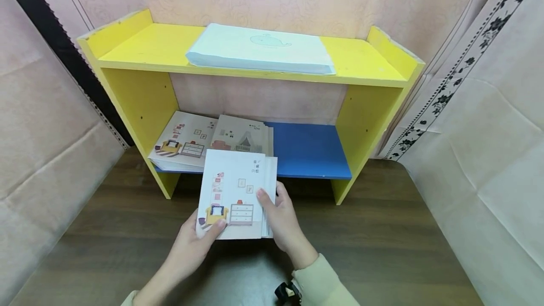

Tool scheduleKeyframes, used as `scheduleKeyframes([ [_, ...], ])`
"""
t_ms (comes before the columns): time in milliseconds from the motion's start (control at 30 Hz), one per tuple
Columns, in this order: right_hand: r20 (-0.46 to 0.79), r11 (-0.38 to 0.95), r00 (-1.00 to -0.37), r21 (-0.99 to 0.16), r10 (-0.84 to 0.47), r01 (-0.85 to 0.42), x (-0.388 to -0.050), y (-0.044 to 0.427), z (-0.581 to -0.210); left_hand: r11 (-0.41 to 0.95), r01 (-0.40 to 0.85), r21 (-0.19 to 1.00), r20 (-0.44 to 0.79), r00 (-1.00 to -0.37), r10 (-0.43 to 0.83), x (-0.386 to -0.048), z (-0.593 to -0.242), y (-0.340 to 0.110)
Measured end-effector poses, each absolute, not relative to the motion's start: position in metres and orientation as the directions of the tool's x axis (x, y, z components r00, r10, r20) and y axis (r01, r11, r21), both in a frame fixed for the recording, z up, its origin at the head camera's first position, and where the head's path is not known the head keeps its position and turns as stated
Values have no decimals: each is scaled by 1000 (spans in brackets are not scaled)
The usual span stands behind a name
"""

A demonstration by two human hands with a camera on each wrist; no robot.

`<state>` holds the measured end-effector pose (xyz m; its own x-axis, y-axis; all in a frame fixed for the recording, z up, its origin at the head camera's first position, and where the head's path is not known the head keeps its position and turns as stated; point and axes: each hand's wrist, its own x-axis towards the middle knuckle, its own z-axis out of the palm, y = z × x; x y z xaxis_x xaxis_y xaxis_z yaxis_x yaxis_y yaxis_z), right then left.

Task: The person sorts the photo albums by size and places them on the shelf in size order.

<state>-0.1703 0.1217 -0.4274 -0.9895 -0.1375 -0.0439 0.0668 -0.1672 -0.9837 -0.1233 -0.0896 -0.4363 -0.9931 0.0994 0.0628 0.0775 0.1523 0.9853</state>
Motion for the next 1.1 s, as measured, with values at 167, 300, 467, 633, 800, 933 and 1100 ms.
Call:
scheduleKeyframes([
  [167, -63, -183, -992, -980, -112, 83, -170, 139, -426, 108, 121, 987, 105, -984, 143, -128, -432, -74],
  [300, -83, -189, -992, -977, -100, 101, -170, 151, -425, 85, 121, 989, 104, -978, 184, -131, -429, -63],
  [467, -101, -183, -991, -976, -84, 115, -170, 163, -424, 53, 135, 989, 120, -967, 225, -135, -428, -52],
  [633, -122, -155, -987, -978, -103, 137, -167, 176, -429, 43, 141, 989, 127, -962, 242, -141, -425, -40],
  [800, -101, -141, -979, -982, -175, 127, -161, 191, -435, 34, 144, 989, 131, -958, 257, -147, -422, -26],
  [933, -74, -179, -985, -979, -155, 102, -157, 200, -438, 4, 130, 991, 124, -950, 286, -154, -420, -14],
  [1100, -52, -267, -996, -961, -71, 69, -154, 203, -440, -22, 74, 997, 77, -950, 303, -160, -417, 0],
])
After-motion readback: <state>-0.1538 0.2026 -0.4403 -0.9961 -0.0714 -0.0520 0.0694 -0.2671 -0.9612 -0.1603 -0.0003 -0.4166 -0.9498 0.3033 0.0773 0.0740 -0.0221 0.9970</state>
